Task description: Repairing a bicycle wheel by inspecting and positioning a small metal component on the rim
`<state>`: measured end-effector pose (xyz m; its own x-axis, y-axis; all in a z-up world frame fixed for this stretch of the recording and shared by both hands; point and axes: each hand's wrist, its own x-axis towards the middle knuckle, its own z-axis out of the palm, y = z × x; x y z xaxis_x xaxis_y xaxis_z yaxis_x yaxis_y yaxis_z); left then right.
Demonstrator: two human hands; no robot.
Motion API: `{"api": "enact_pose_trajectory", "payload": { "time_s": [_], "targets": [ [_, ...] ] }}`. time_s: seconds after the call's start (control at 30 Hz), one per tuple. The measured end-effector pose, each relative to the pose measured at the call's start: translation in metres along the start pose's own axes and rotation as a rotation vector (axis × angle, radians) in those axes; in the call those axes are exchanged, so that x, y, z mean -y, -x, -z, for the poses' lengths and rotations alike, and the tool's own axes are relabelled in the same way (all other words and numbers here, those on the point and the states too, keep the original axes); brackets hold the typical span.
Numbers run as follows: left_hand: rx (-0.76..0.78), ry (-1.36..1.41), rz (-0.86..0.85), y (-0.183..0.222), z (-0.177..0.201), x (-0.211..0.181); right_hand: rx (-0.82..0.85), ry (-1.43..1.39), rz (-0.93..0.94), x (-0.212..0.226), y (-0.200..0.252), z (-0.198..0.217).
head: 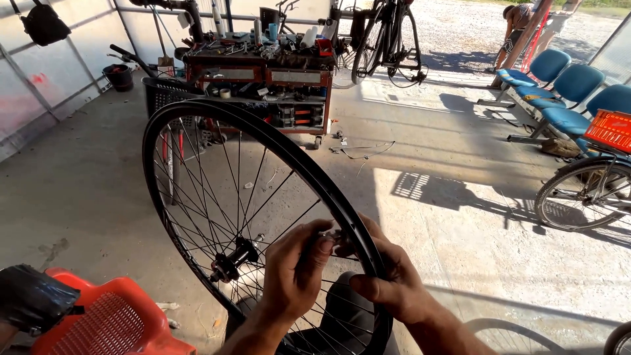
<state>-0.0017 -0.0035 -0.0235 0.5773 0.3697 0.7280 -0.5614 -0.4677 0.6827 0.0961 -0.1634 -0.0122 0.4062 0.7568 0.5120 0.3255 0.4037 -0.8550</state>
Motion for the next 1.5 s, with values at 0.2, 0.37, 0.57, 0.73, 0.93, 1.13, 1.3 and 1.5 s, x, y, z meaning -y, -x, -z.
{"api": "enact_pose_trajectory", "payload": {
  "time_s": [0.2, 0.37, 0.57, 0.73, 0.93, 1.13, 1.3, 1.5],
  "targets": [
    [-0.030, 0.051, 0.171, -0.014, -0.003, -0.004, -0.069, 0.150, 0.086, -0.005, 0.005, -0.008],
    [0.044, 0.005, 0.040, -0.005, -0.010, 0.004, -0.025, 0.050, 0.015, 0.006, 0.003, 0.005],
    [0.063, -0.036, -0.086, 0.003, -0.024, -0.006, 0.181, -0.047, -0.177, 0.026, -0.049, 0.034],
    [-0.053, -0.152, -0.291, -0.012, -0.005, -0.003, 0.179, -0.206, -0.146, 0.014, -0.069, 0.027],
    [-0.275, -0.332, -0.446, -0.030, 0.011, 0.004, -0.113, -0.173, -0.149, 0.013, -0.037, 0.007],
    [0.006, -0.203, -0.225, -0.022, 0.021, -0.004, 0.011, -0.298, -0.019, -0.006, -0.010, 0.006],
    [-0.058, -0.581, -0.498, -0.012, 0.031, 0.017, 0.121, -0.396, 0.056, -0.004, -0.018, -0.019],
    [-0.056, -0.913, -0.669, -0.021, 0.055, -0.029, 0.186, -0.215, 0.036, 0.009, -0.014, -0.033]
  ]
}}
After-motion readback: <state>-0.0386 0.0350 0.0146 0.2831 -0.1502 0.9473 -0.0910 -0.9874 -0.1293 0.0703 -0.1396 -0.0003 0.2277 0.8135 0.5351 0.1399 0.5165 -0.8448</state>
